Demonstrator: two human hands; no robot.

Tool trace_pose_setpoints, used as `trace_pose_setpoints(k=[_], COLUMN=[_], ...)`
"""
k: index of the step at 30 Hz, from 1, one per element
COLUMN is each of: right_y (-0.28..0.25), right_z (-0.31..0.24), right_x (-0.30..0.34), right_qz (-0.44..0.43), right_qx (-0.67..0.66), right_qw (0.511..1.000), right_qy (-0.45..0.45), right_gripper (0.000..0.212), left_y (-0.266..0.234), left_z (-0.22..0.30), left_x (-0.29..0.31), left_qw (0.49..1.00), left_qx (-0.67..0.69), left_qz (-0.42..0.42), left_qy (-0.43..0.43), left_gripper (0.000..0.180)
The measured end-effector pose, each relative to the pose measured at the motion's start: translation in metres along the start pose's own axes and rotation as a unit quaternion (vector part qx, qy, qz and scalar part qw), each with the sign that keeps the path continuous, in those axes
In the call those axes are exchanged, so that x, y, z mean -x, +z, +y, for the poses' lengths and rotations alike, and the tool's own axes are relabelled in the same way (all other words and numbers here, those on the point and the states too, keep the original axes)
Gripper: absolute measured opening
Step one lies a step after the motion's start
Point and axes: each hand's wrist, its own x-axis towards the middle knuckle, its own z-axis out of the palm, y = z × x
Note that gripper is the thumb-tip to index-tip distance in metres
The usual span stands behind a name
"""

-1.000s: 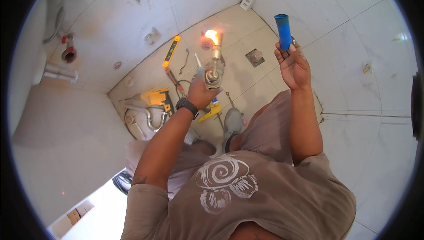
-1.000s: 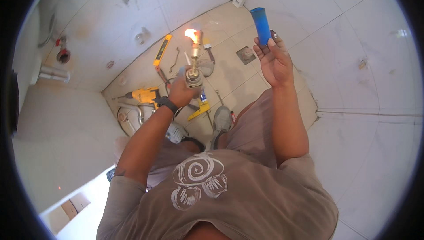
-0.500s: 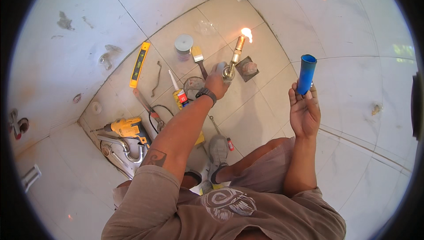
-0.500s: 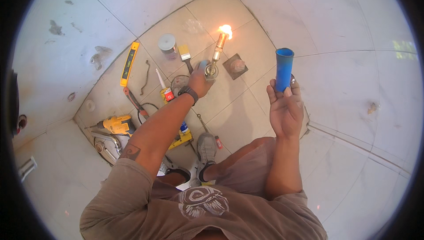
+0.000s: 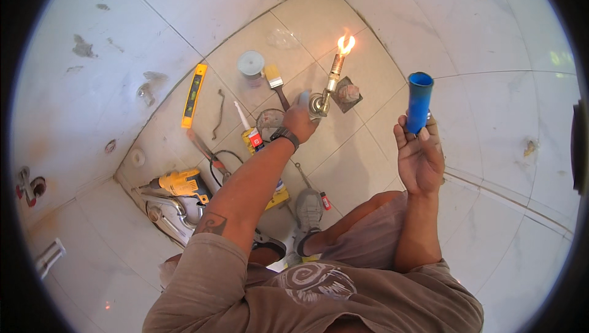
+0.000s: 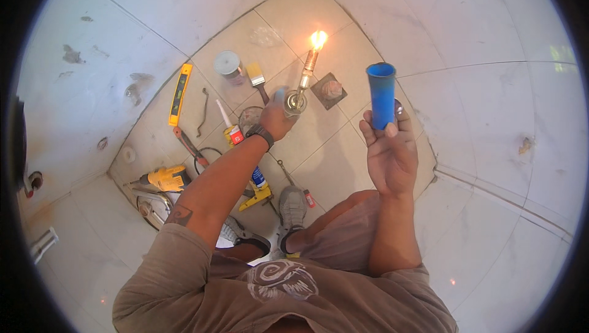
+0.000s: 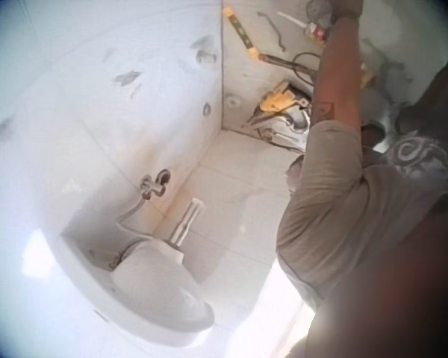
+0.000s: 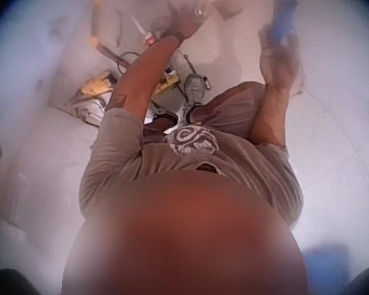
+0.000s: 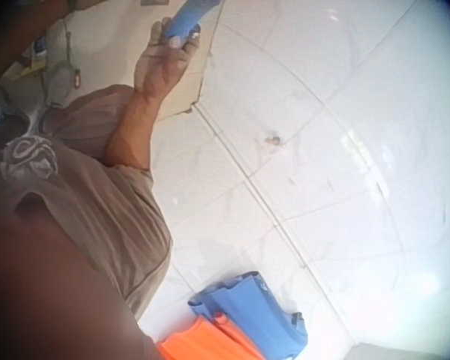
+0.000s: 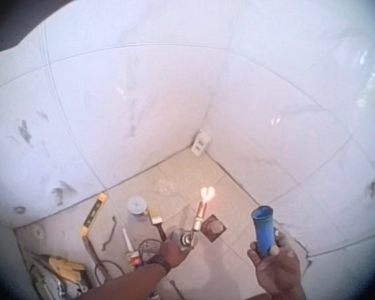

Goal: The person heats a blue plastic pipe with a blowtorch, applies sealant to the sink drain, and fits the heated pipe onto the drain outlet. They then measure the pipe with a tape measure and handle a metal P-trap.

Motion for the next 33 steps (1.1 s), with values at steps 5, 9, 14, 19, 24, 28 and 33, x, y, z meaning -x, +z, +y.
trace_pose_setpoints(k=[5,9,14,19,24,28,33], right_y=[0.028,0.073,0.143,0.217,0.298,0.361,0.421], right_z=[0.006,0.017,0.045,0.095,0.169,0.228,0.284], right_x=[0.007,0.025,0.087,0.160,0.183,0.172,0.154], right_qz=[-0.013,-0.117,-0.259,-0.356,-0.417,-0.455,-0.482], right_qx=[-0.014,-0.034,0.068,0.191,0.295,0.393,0.438], right_qw=[1.000,0.990,0.963,0.915,0.855,0.789,0.745], right_qy=[0.007,0.071,0.042,0.017,-0.085,-0.128,-0.145], right_gripper=[0.055,0.059,0.060,0.058,0.053,0.046,0.042], left_y=[-0.039,-0.104,-0.186,-0.231,-0.299,-0.356,-0.409], left_z=[0.033,0.109,0.202,0.223,0.165,0.101,0.049], left_x=[0.053,0.130,0.244,0.334,0.381,0.388,0.381], left_qw=[0.996,0.990,0.939,0.905,0.896,0.862,0.831], left_qx=[-0.030,0.094,0.292,0.258,0.101,0.111,0.116], left_qz=[0.037,0.108,0.178,0.337,0.426,0.483,0.522], left_qy=[-0.078,0.005,0.042,-0.025,-0.072,-0.104,-0.152], left_gripper=[0.090,0.082,0.067,0.038,0.037,0.036,0.032])
